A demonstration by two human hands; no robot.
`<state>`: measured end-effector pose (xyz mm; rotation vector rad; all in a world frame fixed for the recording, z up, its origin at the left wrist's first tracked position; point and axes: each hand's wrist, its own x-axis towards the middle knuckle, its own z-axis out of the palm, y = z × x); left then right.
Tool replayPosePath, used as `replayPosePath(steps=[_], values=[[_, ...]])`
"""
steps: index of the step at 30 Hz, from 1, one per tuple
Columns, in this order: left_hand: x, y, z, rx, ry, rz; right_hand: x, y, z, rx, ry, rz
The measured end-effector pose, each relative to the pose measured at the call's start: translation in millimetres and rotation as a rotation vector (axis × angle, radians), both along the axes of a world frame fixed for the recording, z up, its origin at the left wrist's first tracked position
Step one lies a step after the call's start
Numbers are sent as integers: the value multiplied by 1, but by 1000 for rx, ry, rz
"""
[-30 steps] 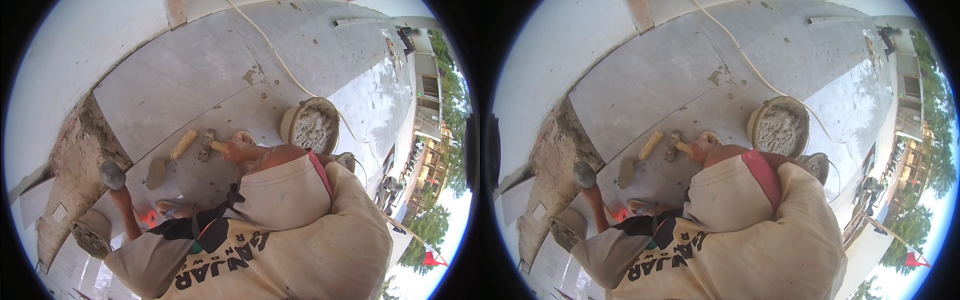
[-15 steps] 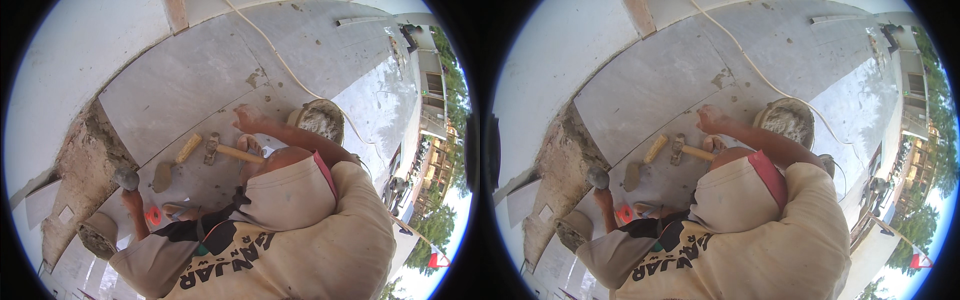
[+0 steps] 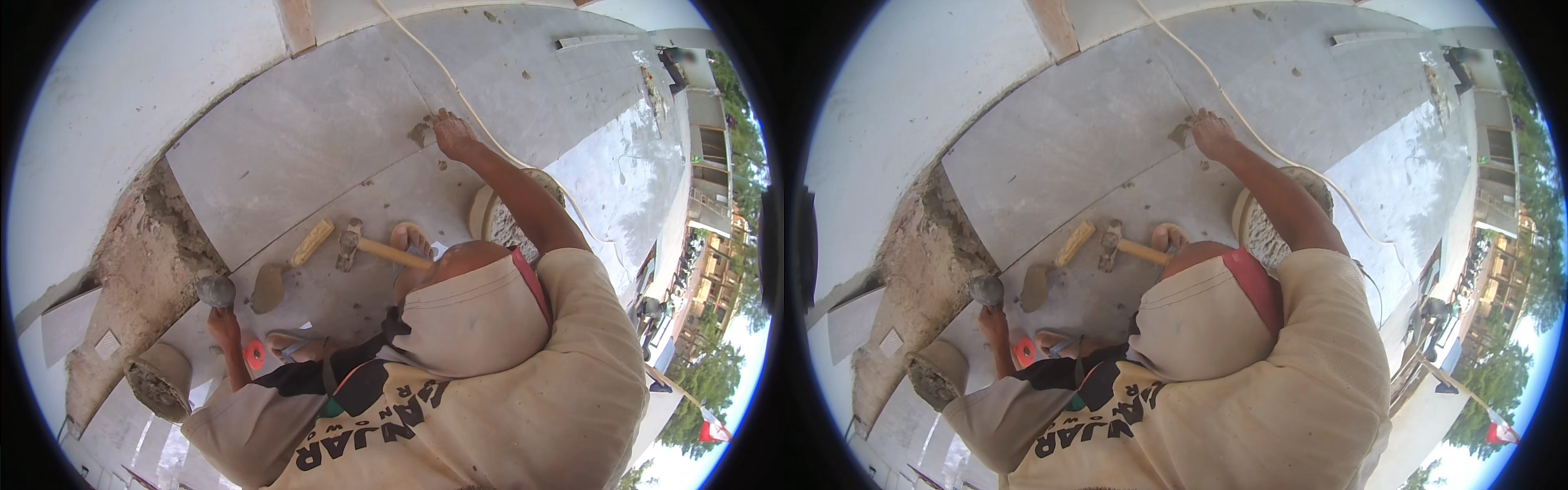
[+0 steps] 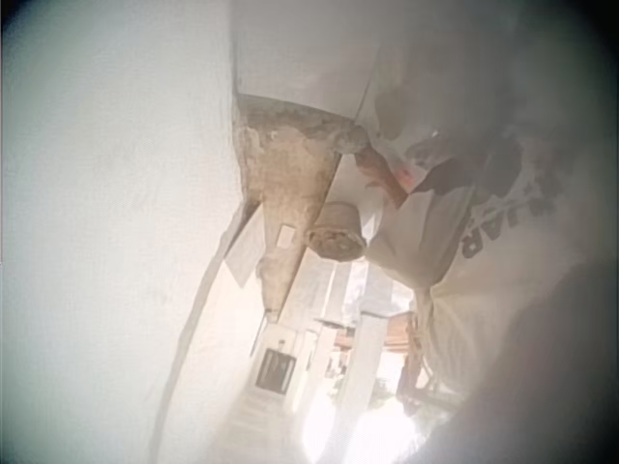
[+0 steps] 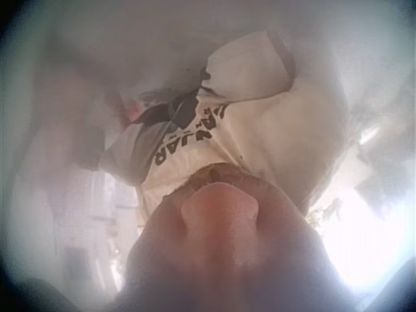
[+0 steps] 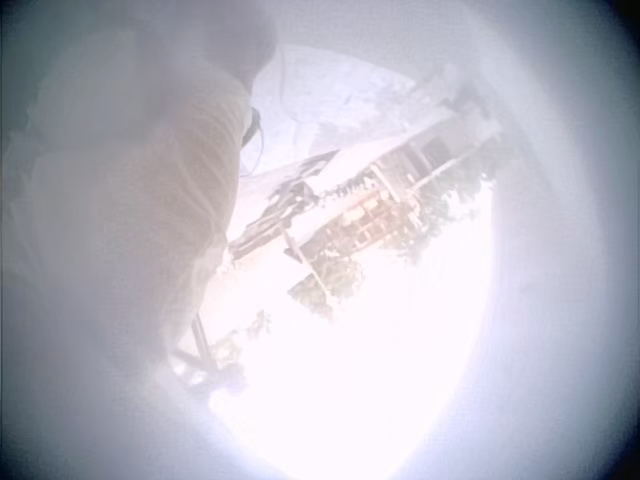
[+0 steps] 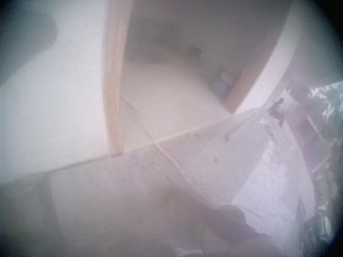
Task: The person spreads cement mortar on the floor using a trowel and places a large ceramic tile onto the wet surface. They use a rubber mallet to tap the tile into place and a red tile leveling wedge to ensure alignment with adjacent tiles.
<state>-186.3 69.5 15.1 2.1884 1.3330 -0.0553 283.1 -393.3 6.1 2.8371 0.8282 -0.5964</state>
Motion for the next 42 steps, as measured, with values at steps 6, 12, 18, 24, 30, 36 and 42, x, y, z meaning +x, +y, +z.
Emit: replayPosePath(steps=[6, 12, 18, 24, 30, 36, 42], values=[[-15, 4, -17, -21, 41, 44, -18, 15, 38, -210, 427, 58], [-28, 10, -25, 71, 3, 24, -94, 118, 54, 324, 484, 202], [-17, 2, -22, 75, 20, -1, -140, 155, 46, 440, 441, 277], [-23, 4, -17, 102, 31, -4, -145, 162, 32, 561, 338, 274], [-20, 2, -24, 79, 64, 21, -185, 188, 32, 379, 365, 666], [-20, 4, -25, 76, 25, -23, -206, 197, -3, 338, 337, 754], [-17, -1, -18, 33, -6, 9, -189, 188, 61, 315, 422, 614]])
